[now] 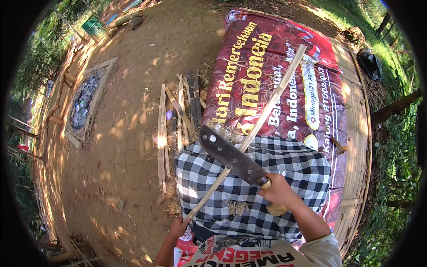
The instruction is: The person shaves a thin strip of bamboo with a large knife while sitting on the ground. They move the blade repeatedly along the strip to thin it and remove small shavings.
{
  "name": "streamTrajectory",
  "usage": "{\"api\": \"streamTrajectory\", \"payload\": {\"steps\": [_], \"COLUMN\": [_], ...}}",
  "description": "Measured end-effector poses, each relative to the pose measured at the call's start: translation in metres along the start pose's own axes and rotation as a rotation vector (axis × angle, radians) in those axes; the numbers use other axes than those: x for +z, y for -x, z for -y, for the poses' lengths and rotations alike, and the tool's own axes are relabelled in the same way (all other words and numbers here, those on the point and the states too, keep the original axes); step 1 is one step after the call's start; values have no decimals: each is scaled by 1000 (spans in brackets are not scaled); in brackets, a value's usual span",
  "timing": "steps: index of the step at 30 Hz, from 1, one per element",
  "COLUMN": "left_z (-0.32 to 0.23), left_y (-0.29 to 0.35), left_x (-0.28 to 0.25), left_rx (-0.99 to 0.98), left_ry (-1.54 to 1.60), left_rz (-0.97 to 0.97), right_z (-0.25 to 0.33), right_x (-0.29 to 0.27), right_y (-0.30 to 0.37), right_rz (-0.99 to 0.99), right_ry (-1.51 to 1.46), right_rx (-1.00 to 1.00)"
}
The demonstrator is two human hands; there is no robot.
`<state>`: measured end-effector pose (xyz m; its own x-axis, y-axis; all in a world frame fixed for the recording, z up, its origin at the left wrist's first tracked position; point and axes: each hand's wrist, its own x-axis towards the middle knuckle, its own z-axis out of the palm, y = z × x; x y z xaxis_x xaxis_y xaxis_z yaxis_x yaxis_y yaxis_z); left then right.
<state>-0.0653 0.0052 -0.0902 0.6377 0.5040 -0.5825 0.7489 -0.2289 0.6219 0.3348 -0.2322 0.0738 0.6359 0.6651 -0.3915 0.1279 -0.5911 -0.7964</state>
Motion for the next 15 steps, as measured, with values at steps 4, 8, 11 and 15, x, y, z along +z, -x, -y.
{"api": "streamTrajectory", "payload": {"steps": [4,8,11,15], "left_z": [-24,-28,-21,-22], "left_y": [-3,4,4,-9], "left_x": [-8,-6,-9,-1], "left_rx": [-30,-37,36,8], "left_ry": [-18,14,-60,-35], "left_rz": [50,-4,-23,17], "right_z": [-1,-15,2,4], "right_x": [-4,28,7,15], "right_y": [-5,7,3,-1], "right_rz": [-84,-36,42,-109], "right_ry": [-138,-40,-48,-307], "right_rx": [55,-83,-27,169]}}
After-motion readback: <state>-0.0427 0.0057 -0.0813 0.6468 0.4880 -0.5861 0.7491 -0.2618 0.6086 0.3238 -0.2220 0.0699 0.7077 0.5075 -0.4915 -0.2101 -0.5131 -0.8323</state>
